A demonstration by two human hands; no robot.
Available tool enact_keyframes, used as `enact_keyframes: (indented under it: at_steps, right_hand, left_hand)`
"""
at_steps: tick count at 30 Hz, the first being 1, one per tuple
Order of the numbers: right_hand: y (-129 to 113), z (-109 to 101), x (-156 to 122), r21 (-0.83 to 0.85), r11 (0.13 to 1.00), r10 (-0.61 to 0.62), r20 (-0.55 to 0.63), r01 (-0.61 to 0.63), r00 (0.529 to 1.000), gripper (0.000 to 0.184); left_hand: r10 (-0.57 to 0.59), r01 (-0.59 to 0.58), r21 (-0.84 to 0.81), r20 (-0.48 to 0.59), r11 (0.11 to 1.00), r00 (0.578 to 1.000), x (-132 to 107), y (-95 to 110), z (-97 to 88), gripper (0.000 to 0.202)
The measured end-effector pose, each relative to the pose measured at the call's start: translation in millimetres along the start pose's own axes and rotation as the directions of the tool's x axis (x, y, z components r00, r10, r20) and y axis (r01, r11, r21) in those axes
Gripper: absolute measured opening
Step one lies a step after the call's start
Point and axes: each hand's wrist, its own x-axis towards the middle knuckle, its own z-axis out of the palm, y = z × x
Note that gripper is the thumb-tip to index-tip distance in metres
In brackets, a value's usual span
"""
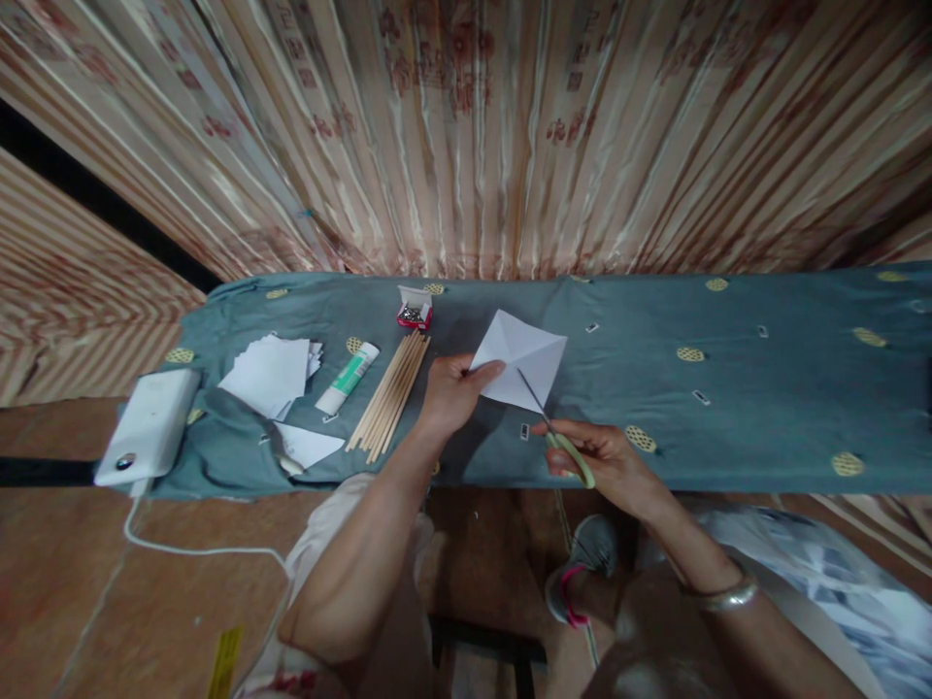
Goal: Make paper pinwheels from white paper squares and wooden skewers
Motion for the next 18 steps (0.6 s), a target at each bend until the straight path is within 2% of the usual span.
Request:
enact_keyframes:
  at_steps: [3, 18]
  right_hand:
    - [-0.9, 0.9, -0.2, 0.027, 0.999, 0.024, -0.006, -0.024, 1.000, 0.039]
    - [0.3, 1.0, -0.5, -0.016, 1.000, 0.011, 0.015, -0.010, 1.000, 0.039]
  left_hand:
    - [0.054, -0.055, 0.019, 0.013, 0.998, 0.998, -0.6, 0.2, -0.2, 0.028]
    - [0.057, -0.056, 0.033, -0.001, 0.998, 0.998, -1.6, 0.4, -0.1, 0.027]
